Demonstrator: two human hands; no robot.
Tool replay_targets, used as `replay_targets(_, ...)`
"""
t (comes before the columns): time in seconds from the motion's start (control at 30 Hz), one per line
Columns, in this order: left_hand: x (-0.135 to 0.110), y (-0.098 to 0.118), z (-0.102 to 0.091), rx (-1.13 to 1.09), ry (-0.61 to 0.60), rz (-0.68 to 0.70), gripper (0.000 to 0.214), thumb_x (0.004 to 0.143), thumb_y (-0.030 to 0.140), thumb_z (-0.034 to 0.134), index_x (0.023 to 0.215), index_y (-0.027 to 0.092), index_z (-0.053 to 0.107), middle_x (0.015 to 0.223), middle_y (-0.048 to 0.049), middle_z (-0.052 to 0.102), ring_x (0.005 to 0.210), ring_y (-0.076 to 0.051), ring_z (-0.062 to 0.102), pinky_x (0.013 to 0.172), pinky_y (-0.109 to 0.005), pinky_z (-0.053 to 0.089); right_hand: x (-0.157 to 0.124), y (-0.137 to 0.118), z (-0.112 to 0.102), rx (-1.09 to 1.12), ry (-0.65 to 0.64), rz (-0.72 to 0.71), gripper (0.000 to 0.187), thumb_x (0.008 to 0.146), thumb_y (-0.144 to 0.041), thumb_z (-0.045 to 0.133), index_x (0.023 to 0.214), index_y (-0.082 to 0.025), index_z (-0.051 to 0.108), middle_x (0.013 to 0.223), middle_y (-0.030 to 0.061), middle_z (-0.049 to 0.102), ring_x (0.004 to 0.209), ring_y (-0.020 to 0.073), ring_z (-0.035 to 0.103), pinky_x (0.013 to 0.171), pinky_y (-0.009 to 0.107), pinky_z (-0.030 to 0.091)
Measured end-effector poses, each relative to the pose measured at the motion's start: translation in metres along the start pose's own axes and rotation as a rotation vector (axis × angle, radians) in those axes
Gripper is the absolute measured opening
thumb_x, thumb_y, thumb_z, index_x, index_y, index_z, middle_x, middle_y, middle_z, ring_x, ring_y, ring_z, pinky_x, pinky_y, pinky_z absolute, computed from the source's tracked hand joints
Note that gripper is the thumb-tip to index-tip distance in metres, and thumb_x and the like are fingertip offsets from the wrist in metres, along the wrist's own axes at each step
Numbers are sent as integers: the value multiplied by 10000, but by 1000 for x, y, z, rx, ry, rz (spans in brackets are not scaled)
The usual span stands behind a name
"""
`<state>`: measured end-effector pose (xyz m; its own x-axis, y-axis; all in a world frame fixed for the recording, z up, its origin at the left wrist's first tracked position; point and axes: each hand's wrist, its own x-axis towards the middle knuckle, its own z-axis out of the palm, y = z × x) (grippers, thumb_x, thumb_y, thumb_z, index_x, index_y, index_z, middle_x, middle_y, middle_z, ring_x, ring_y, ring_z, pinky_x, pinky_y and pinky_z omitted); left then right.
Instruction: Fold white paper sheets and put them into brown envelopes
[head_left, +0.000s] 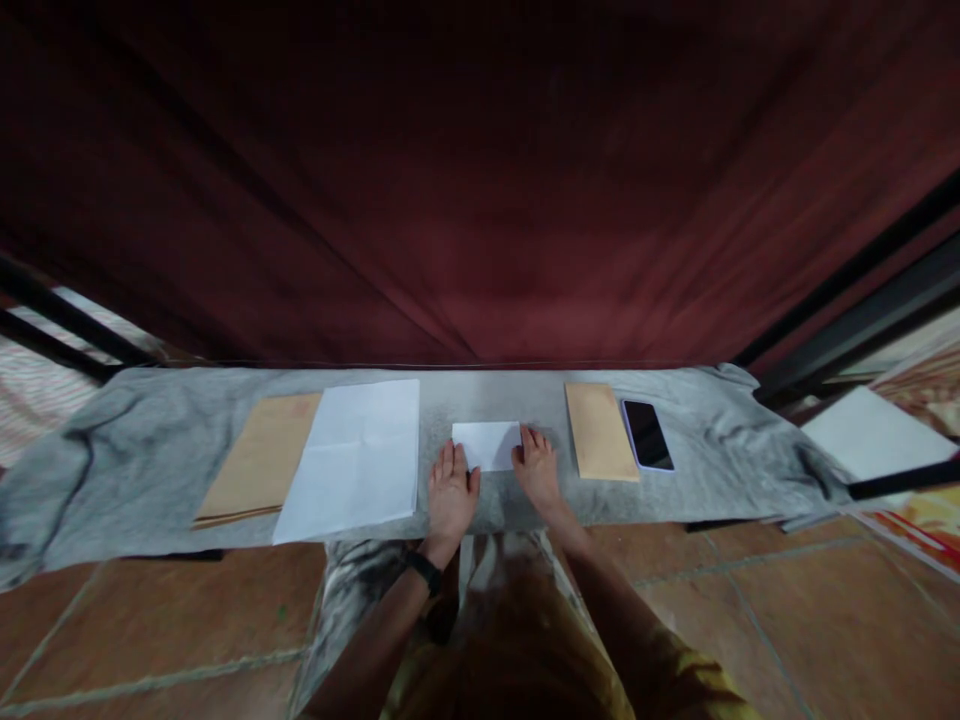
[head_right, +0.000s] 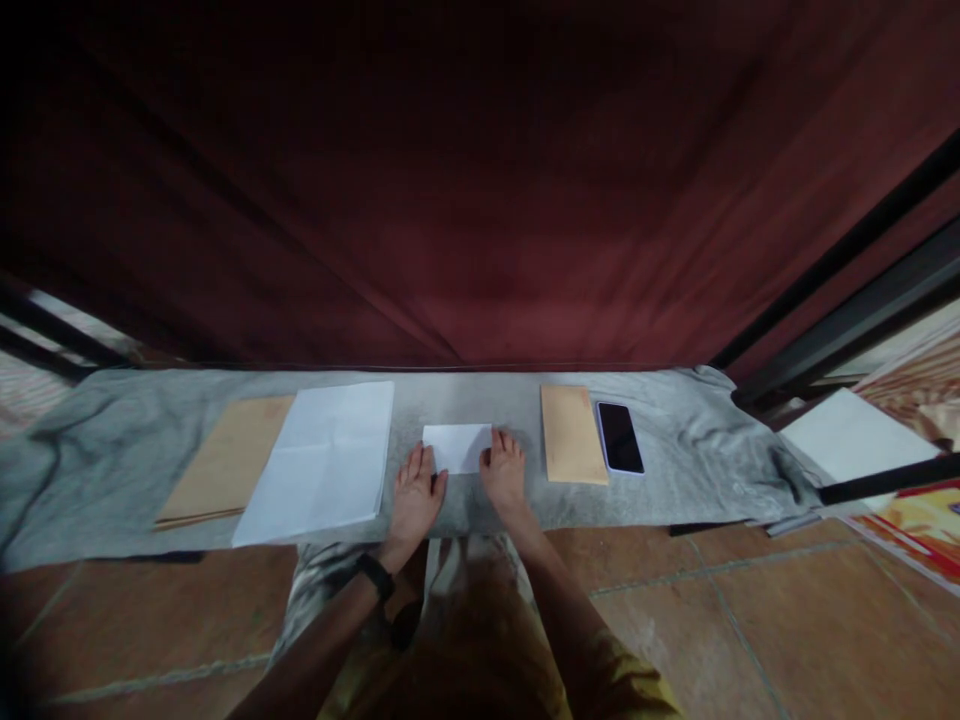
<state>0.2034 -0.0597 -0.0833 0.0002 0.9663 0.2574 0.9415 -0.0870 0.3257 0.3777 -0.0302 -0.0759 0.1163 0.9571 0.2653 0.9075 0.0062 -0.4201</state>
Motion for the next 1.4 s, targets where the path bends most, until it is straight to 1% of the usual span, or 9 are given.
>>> replay_targets(0.13,15,3,-5,-150,-69,-149,519,925,248,503,1422,107,542,1552,-171,490,1396,-298,507,1153,-439,427,14,-9,-10,29,-137,137,456,937,-169,491,1380,-121,588,1238,153,678,1135,239,631,998,308,457)
replay_targets(0.23,30,2,-8,-270,-69,-221,470,873,208,542,1335,151,606,1439,-139,595,1345,-276,547,1141,-413,434,22,-15,-13,31,-171,213,413,919,-150,519,1319,-134,619,1173,142,682,1094,227,649,952,276,469)
replay_targets(0.4,39,-7,-9,-319,-62,-253,486,789,78,543,1260,134,652,1279,-139,672,1191,-250,638,1055,-373,502,27,-13,-13,42,-163,226,381,916,-122,512,1273,-169,637,1155,126,681,1059,220,658,900,272,487)
replay_targets(0.57,33,-8,-9,-316,-56,-249,490,792,49,549,1255,150,675,1387,-140,609,1292,-267,580,1141,-402,453,23,-10,-11,24,-163,196,404,923,-135,519,1315,-171,612,1180,129,659,1075,229,643,921,291,482)
replay_targets(0.67,27,-2,-10,-253,-30,-208,496,824,37,513,1283,146,667,1446,-151,568,1337,-294,542,1156,-451,440,16,-11,-9,-32,-96,105,423,932,-156,515,1347,-132,596,1201,167,648,1118,272,604,973,359,467)
replay_targets(0.77,21,7,-11,-151,33,-78,495,899,78,472,1370,148,606,1549,-154,478,1402,-310,480,1165,-493,422,9,-14,-5,-16,-8,-54,432,975,-194,458,1383,-119,576,1300,187,629,1175,297,568,1020,428,451)
replay_targets(0.9,17,22,-5,-95,-21,129,499,1009,215,393,1497,152,474,1631,-139,381,1524,-299,316,1204,-505,367,2,-19,4,40,-34,-245,444,1030,-224,373,1420,-141,569,1491,143,547,1391,277,451,1139,453,378)
replay_targets(1.1,20,20,0,36,-160,227,533,1041,300,334,1534,120,426,1628,-158,382,1542,-289,286,1253,-510,268,-5,-10,11,-84,-135,-260,496,1061,-285,358,1514,-124,480,1597,150,433,1476,292,380,1205,486,287)
replay_targets(1.4,22,1,-6,92,-123,188,700,1025,485,374,1562,38,341,1626,-218,349,1537,-310,294,1241,-494,281,-13,4,4,-166,-89,-221,590,1071,-386,367,1580,-90,348,1615,162,395,1483,298,367,1224,500,229)
